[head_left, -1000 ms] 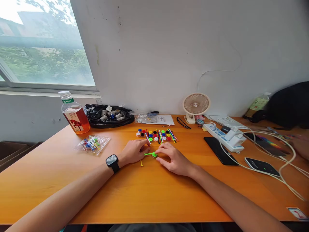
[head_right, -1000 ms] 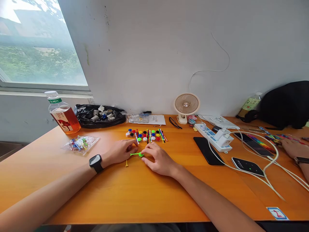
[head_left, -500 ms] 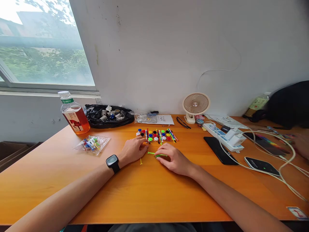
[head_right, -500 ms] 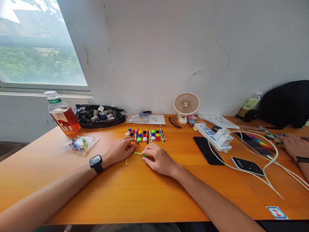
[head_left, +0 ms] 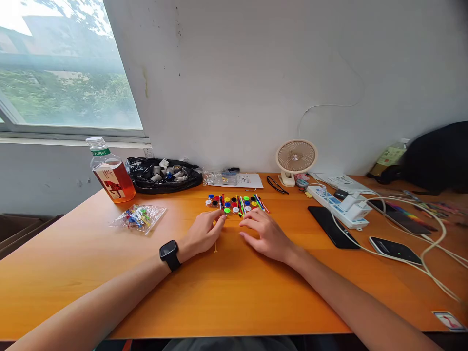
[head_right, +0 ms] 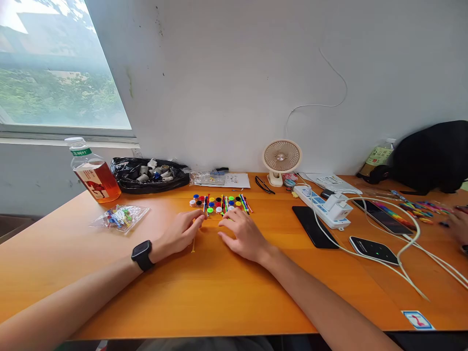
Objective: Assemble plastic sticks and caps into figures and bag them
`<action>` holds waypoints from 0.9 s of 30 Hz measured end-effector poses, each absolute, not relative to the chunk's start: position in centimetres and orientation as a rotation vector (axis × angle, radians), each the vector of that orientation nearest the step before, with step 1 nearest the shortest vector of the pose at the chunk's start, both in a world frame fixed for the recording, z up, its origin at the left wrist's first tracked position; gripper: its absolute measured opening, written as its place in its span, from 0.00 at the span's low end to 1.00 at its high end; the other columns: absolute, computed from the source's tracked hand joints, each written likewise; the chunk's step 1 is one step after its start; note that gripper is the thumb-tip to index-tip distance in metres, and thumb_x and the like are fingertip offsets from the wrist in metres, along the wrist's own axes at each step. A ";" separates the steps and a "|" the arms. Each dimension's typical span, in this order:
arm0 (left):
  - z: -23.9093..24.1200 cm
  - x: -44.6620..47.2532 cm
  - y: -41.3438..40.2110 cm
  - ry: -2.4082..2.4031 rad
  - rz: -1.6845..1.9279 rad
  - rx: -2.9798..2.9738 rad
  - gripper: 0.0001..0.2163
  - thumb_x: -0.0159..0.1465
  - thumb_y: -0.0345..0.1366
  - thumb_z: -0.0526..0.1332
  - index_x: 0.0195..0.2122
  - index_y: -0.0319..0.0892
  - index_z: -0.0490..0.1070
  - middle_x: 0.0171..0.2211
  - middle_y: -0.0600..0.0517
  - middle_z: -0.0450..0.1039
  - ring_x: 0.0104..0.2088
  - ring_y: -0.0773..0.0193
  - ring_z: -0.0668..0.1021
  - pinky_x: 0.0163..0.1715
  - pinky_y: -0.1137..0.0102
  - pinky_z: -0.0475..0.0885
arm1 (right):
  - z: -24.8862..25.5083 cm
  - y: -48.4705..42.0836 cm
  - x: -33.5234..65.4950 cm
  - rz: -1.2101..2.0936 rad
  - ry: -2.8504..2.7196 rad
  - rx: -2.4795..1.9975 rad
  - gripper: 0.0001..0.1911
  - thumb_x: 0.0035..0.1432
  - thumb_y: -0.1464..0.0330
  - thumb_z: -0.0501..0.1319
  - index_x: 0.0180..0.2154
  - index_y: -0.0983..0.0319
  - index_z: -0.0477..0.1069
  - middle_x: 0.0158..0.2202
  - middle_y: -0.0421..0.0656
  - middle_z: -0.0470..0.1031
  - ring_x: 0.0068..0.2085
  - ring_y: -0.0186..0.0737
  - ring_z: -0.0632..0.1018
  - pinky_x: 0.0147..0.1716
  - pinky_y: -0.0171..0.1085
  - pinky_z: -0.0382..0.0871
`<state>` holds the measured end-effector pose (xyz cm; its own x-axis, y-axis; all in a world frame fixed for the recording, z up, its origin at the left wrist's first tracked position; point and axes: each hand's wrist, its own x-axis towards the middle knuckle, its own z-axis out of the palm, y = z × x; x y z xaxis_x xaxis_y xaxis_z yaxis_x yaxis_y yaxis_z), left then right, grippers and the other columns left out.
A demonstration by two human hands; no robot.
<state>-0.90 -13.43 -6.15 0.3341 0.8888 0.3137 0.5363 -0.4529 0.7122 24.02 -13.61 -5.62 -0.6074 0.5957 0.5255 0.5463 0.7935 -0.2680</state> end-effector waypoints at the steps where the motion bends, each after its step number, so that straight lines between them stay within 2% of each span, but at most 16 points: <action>1: -6.3 -0.8 -13.4 1.165 0.963 1.979 0.15 0.73 0.43 0.50 0.39 0.42 0.72 0.28 0.52 0.73 0.27 0.61 0.77 0.29 0.69 0.69 | -5.6 -14.0 23.8 0.172 -2.390 -0.795 0.09 0.67 0.70 0.67 0.48 0.58 0.77 0.47 0.47 0.77 0.51 0.51 0.74 0.55 0.51 0.71; 3: -6.7 -0.8 -13.1 1.005 0.955 1.735 0.13 0.70 0.40 0.51 0.42 0.40 0.71 0.32 0.51 0.75 0.25 0.63 0.78 0.28 0.70 0.73 | -5.5 -14.7 23.3 0.298 -2.425 -0.742 0.12 0.69 0.68 0.67 0.52 0.57 0.76 0.47 0.46 0.77 0.51 0.49 0.74 0.54 0.48 0.72; 7: -7.2 -1.0 -12.4 0.872 0.874 1.705 0.11 0.61 0.34 0.56 0.41 0.39 0.73 0.35 0.48 0.77 0.33 0.61 0.80 0.34 0.69 0.77 | -5.6 -15.1 23.0 0.421 -2.498 -0.735 0.15 0.69 0.65 0.67 0.56 0.57 0.76 0.50 0.46 0.77 0.52 0.48 0.75 0.54 0.46 0.71; 10: -6.9 -1.4 -12.5 0.817 0.832 1.908 0.12 0.57 0.29 0.57 0.41 0.39 0.76 0.37 0.48 0.78 0.36 0.62 0.78 0.35 0.71 0.74 | -5.8 -14.8 23.3 0.435 -2.526 -0.749 0.09 0.69 0.68 0.66 0.50 0.57 0.79 0.48 0.46 0.78 0.50 0.47 0.76 0.53 0.44 0.71; 14: -6.4 -1.6 -13.2 0.700 0.717 2.141 0.10 0.55 0.29 0.64 0.39 0.40 0.76 0.35 0.52 0.76 0.31 0.66 0.73 0.30 0.73 0.68 | -5.7 -14.5 23.7 0.483 -2.484 -0.814 0.04 0.67 0.72 0.64 0.40 0.59 0.78 0.39 0.44 0.77 0.41 0.43 0.77 0.42 0.40 0.71; 17: -6.5 -1.5 -13.5 0.658 0.678 2.206 0.09 0.56 0.28 0.64 0.39 0.40 0.76 0.33 0.53 0.75 0.29 0.67 0.72 0.29 0.73 0.67 | -5.5 -14.6 23.8 0.656 -2.483 -0.780 0.03 0.62 0.71 0.69 0.36 0.59 0.77 0.36 0.41 0.77 0.38 0.41 0.77 0.39 0.38 0.70; 20: -6.8 -1.3 -13.4 0.724 0.706 2.207 0.10 0.60 0.26 0.60 0.40 0.40 0.77 0.33 0.52 0.77 0.28 0.68 0.73 0.28 0.74 0.66 | -5.3 -14.7 23.8 0.769 -2.505 -0.750 0.06 0.58 0.71 0.73 0.35 0.58 0.78 0.39 0.40 0.78 0.40 0.41 0.78 0.42 0.38 0.70; 23: -6.9 -1.4 -13.1 0.767 0.718 2.203 0.10 0.62 0.27 0.59 0.41 0.40 0.78 0.34 0.51 0.77 0.28 0.68 0.74 0.28 0.74 0.66 | -5.3 -14.7 23.7 0.798 -2.494 -0.780 0.03 0.61 0.71 0.71 0.35 0.58 0.78 0.38 0.40 0.78 0.40 0.40 0.78 0.44 0.39 0.70; 27: -7.1 -1.4 -12.9 0.733 0.688 2.189 0.09 0.61 0.28 0.62 0.41 0.39 0.78 0.31 0.53 0.76 0.28 0.68 0.72 0.27 0.74 0.66 | -5.4 -14.6 23.7 0.871 -2.449 -0.780 0.03 0.63 0.68 0.70 0.35 0.59 0.78 0.37 0.41 0.79 0.40 0.40 0.77 0.42 0.38 0.71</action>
